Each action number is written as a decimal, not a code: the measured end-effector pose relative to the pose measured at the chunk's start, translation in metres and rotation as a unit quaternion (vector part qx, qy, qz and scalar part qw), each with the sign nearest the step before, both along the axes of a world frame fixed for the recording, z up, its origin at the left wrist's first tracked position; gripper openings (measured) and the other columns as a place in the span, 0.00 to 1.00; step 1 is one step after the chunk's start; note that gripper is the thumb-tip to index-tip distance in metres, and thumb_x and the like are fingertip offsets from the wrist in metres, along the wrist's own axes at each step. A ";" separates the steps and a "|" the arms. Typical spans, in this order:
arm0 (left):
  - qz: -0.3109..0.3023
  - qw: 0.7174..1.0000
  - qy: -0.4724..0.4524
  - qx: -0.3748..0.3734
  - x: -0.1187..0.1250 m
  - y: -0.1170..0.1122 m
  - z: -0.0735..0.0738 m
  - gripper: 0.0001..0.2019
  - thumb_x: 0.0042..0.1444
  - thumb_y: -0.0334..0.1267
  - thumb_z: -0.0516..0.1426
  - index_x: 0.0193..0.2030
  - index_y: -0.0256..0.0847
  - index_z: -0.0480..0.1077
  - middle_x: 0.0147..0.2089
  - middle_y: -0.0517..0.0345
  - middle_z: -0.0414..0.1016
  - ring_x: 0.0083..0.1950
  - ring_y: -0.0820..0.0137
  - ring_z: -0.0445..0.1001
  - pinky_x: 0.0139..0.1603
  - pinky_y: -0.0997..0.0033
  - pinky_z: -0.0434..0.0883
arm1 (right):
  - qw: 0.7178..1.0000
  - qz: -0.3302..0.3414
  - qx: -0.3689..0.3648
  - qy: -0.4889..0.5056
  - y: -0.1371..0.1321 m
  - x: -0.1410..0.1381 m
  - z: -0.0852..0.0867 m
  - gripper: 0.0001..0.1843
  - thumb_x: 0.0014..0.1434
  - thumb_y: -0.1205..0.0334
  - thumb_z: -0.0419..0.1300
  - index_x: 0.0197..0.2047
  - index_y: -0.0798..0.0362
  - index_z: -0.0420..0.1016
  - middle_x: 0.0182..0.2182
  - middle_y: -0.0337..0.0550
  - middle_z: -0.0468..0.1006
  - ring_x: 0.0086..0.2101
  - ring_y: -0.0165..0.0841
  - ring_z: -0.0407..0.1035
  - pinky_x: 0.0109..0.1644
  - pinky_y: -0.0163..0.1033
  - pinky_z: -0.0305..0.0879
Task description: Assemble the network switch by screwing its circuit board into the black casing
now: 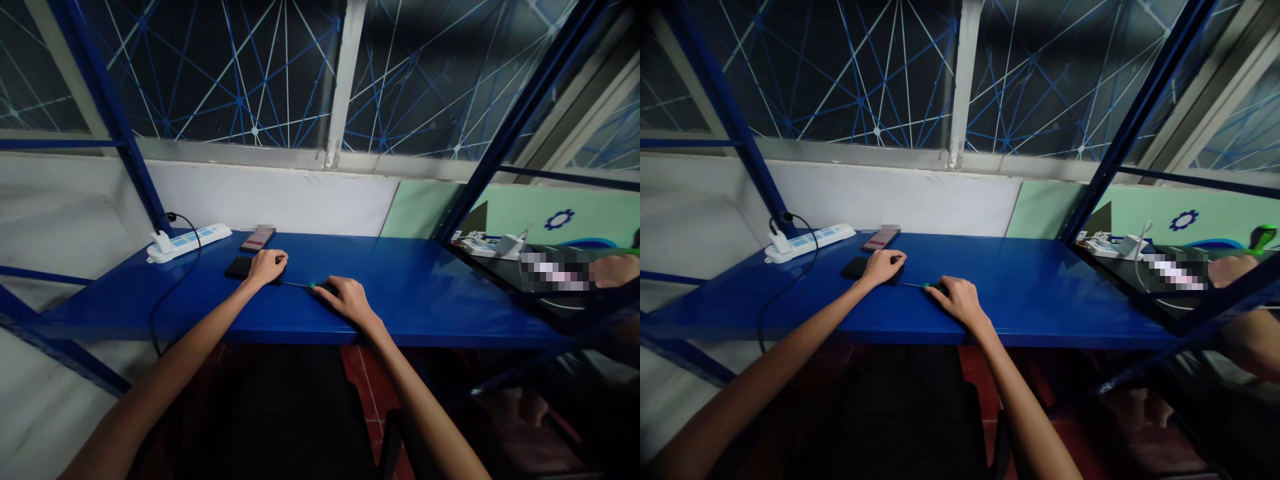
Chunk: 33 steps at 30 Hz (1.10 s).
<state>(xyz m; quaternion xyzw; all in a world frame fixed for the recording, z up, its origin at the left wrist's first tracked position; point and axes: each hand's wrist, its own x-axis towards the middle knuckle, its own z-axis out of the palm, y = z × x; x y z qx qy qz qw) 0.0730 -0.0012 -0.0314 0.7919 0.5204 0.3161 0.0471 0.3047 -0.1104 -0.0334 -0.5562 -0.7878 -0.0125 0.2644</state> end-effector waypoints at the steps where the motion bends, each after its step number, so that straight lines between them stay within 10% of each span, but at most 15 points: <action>1: 0.001 1.000 -0.001 0.002 0.000 0.000 0.000 0.12 0.59 0.39 0.55 0.43 0.45 0.79 0.40 0.58 0.83 0.43 0.64 0.80 0.41 0.71 0.73 | 1.000 0.004 0.004 -0.003 -0.001 0.000 0.001 0.27 0.65 0.38 0.47 0.32 0.51 0.73 0.28 0.42 0.78 0.29 0.33 0.71 0.30 0.35 0.49; 10: -0.004 1.000 0.004 0.004 0.001 -0.001 0.002 0.12 0.58 0.39 0.54 0.43 0.44 0.79 0.40 0.57 0.83 0.42 0.63 0.79 0.41 0.72 0.73 | 1.000 0.007 -0.006 -0.010 0.000 -0.002 -0.001 0.22 0.58 0.41 0.60 0.45 0.49 0.69 0.23 0.36 0.75 0.25 0.34 0.69 0.28 0.34 0.46; 33: -0.043 0.996 -0.078 -0.031 -0.004 0.012 -0.001 0.11 0.57 0.40 0.57 0.39 0.41 0.80 0.31 0.56 0.82 0.35 0.64 0.80 0.38 0.71 0.74 | 0.998 -0.041 0.017 0.049 0.003 0.001 0.000 0.25 0.66 0.42 0.49 0.30 0.52 0.72 0.24 0.41 0.75 0.26 0.30 0.68 0.29 0.34 0.49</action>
